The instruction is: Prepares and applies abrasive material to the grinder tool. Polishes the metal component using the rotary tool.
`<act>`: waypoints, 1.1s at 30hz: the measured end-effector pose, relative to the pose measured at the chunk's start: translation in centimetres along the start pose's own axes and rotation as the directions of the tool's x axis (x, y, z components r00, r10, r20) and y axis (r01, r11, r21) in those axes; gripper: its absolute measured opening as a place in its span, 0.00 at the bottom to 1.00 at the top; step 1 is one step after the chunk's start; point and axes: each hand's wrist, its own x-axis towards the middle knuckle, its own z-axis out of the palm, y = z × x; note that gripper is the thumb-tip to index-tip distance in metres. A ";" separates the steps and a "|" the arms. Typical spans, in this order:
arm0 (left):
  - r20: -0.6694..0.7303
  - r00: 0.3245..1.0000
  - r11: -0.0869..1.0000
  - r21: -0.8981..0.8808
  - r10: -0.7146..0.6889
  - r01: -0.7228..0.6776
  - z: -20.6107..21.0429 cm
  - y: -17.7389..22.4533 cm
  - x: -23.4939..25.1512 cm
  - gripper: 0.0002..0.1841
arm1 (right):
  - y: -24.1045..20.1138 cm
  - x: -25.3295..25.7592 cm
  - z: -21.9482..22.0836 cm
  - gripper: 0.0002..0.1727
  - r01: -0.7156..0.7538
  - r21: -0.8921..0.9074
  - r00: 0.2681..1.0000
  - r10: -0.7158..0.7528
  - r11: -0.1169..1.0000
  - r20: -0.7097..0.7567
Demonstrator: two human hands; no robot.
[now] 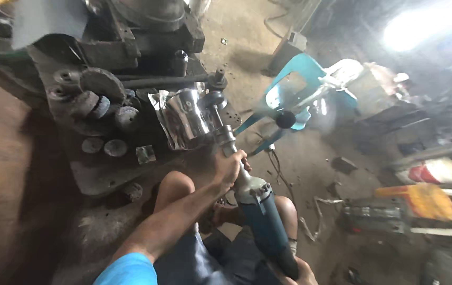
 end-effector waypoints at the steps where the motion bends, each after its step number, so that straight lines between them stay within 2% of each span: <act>1: 0.025 1.000 1.000 -0.010 0.014 -0.014 0.4 0.3 -0.3 0.04 | -0.2 -0.2 -0.1 0.21 0.013 0.004 1.000 -0.013 1.000 -0.012; 5: 0.060 0.997 0.996 -0.087 0.040 -0.035 1.0 0.7 -1.1 0.03 | -0.8 -1.0 -0.9 0.23 0.025 -0.072 0.998 -0.029 0.997 -0.059; 10: 0.039 0.999 0.991 -0.134 0.036 -0.030 0.5 0.2 -1.0 0.03 | -0.3 -0.3 -1.6 0.23 -0.007 -0.118 0.999 0.003 0.993 -0.036; 15: 0.033 0.999 0.990 -0.134 0.036 -0.032 0.2 -0.5 -0.1 0.04 | 1.3 1.2 -0.9 0.22 0.003 -0.081 1.000 -0.005 0.997 -0.024; 21: 0.014 1.000 0.997 -0.077 -0.003 0.004 1.0 -0.6 1.8 0.04 | 0.5 2.8 -1.2 0.23 -0.053 -0.039 0.998 0.053 0.998 -0.020; 25: 0.002 1.000 0.999 -0.045 0.003 -0.003 1.4 -0.9 2.3 0.03 | 2.1 3.5 -1.1 0.23 -0.056 -0.004 0.998 0.056 0.998 0.016; 28: 0.014 1.000 1.000 0.001 -0.002 0.002 0.5 -2.3 1.6 0.02 | 3.7 2.8 -0.4 0.27 -0.019 0.011 1.000 0.019 1.000 0.006; 33: 0.020 1.000 0.998 0.065 0.018 -0.019 -1.7 -3.1 -0.1 0.03 | 5.9 1.2 1.8 0.29 0.142 0.064 0.990 -0.143 0.988 0.019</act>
